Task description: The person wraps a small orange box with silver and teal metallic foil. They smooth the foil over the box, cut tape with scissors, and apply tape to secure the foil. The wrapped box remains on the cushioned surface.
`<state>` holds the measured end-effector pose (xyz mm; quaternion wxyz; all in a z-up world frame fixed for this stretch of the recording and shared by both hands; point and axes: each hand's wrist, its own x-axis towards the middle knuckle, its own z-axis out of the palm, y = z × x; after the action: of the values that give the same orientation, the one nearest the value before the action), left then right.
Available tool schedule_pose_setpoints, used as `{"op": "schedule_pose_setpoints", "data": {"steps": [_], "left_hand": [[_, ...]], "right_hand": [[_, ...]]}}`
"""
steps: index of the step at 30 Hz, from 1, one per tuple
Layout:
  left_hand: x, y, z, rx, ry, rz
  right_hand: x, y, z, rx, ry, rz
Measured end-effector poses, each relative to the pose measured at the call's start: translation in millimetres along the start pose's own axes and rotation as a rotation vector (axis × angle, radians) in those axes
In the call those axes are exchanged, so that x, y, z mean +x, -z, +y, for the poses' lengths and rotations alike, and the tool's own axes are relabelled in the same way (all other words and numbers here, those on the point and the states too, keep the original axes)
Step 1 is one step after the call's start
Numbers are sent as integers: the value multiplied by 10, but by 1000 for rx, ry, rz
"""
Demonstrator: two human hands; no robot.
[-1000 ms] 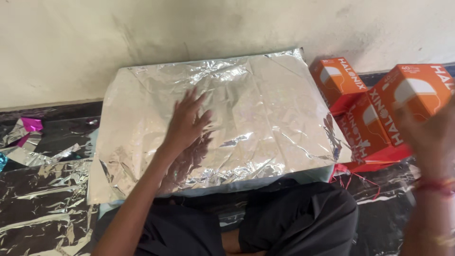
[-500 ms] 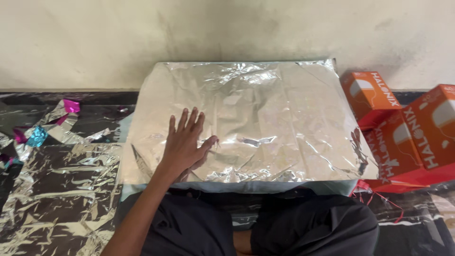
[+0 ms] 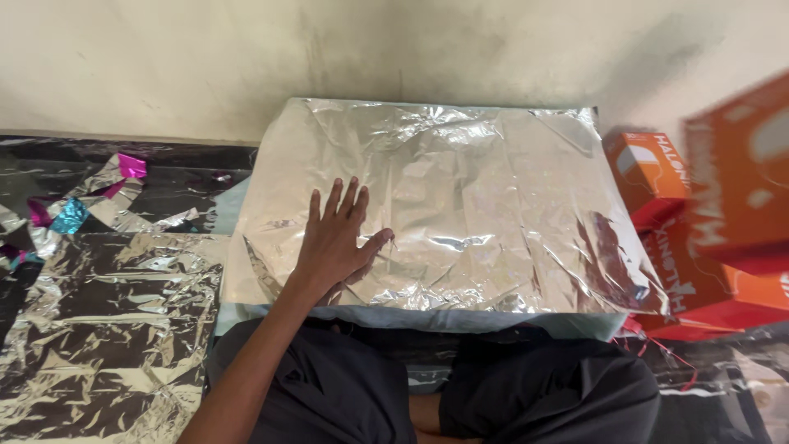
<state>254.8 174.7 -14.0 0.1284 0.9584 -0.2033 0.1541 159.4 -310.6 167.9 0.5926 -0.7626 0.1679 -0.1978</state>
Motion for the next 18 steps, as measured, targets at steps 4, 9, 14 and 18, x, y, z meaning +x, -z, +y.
{"op": "schedule_pose_setpoints", "data": {"steps": [4,9,14,18], "left_hand": [[4,-48,-14,-11,4,-14],[29,-2,-54,-175,30,54],[58,126,74,-354,48,70],[113,143,282,-819,154,19]], "right_hand": [[-127,-236,-123,-5,33,-13],[-175,-1057,-133,-98,136,-35],[-308,-1893,-82,-501,331,89],[-414,-2382,-96,-564,235,122]]}}
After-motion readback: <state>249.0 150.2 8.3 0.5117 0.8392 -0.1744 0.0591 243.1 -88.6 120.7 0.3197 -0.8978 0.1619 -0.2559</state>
